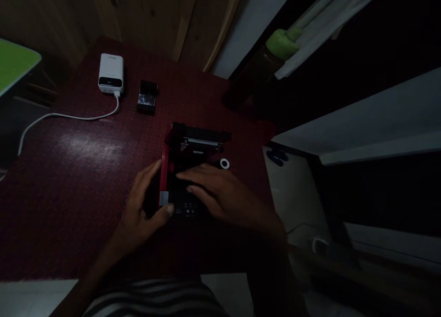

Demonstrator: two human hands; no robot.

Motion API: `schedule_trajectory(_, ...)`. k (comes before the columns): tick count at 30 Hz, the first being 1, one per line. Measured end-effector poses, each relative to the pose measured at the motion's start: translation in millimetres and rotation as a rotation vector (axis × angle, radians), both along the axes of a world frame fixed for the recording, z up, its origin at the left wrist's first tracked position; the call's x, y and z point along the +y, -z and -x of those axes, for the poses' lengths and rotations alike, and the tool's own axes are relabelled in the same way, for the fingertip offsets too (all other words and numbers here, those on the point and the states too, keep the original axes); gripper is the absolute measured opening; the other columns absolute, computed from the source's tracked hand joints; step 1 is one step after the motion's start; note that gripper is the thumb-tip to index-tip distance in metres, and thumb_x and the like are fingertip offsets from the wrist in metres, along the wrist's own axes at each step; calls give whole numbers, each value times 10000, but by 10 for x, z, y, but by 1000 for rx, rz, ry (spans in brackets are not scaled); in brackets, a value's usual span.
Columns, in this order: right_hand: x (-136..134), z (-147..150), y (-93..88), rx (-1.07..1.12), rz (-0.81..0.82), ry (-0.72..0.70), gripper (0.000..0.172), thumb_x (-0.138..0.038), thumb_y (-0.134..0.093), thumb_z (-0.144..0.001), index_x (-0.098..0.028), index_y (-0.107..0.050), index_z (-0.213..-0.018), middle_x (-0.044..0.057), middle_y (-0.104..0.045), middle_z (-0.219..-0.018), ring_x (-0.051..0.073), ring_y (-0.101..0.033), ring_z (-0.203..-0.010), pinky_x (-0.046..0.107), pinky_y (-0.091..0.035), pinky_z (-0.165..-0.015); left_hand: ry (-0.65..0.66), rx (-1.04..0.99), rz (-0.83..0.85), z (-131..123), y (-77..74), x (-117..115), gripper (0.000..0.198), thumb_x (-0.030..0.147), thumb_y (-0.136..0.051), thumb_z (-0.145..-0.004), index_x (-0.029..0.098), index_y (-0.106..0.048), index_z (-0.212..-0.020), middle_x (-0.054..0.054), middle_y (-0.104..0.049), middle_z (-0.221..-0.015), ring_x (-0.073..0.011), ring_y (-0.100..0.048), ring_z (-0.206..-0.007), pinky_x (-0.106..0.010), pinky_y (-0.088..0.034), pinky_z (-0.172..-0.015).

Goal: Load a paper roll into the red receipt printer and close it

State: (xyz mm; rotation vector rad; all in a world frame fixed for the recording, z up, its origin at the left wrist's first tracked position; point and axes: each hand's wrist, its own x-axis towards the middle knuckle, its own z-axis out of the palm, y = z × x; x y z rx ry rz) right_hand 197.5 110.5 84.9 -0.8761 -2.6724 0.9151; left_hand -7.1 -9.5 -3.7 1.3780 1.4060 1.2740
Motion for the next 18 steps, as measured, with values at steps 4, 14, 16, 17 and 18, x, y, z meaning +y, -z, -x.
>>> schedule_trajectory(4, -61, -47, 37, 26, 11, -18, 274, -113, -620, -1113, -219, -837, -1243, 96, -867, -1170, 244, -774, -1069, 425, -641, -968, 10, 15, 25, 53, -37, 7, 800, 439, -792, -1046, 439, -445, -1767, -56, -510, -1778, -359, -491, -1645, -589, -397, -1371)
schedule_trajectory(14, -157, -35, 195, 182, -137, 57, 224, -124, -615, -1133, -206, -802, -1040, 62, -805, -1003, 212, -683, -947, 364, -594, -887, 13, 16, 99, 107, -196, -2, 722, 519, -770, -1037, 393, -544, -1711, -64, -576, -1739, -393, -530, -1622, -620, -446, -1341)
schedule_trajectory(16, -226, -39, 232, 255, -250, 115, 232, -116, -608, -1131, -184, -808, -1037, 81, -801, -993, 215, -677, -932, 371, -606, -871, -36, -20, 118, 147, -250, 95, 634, 559, -716, -1068, 383, -600, -1666, -62, -618, -1703, -384, -564, -1595, -599, -486, -1313)
schedule_trajectory(17, -267, -39, 248, 287, -302, 151, 235, -107, -610, -1126, -177, -813, -1032, 88, -802, -991, 215, -677, -924, 372, -611, -860, -82, -40, 115, 169, -283, 182, 593, 576, -689, -1084, 378, -628, -1639, -60, -636, -1686, -376, -585, -1575, -586, -505, -1296)
schedule_trajectory(18, -311, -37, 262, 308, -344, 186, 233, -97, -616, -1119, -175, -819, -1036, 91, -802, -990, 213, -679, -920, 369, -615, -852, -143, -45, 97, 186, -320, 293, 567, 587, -683, -1089, 376, -650, -1615, -57, -656, -1664, -361, -615, -1542, -568, -515, -1283)
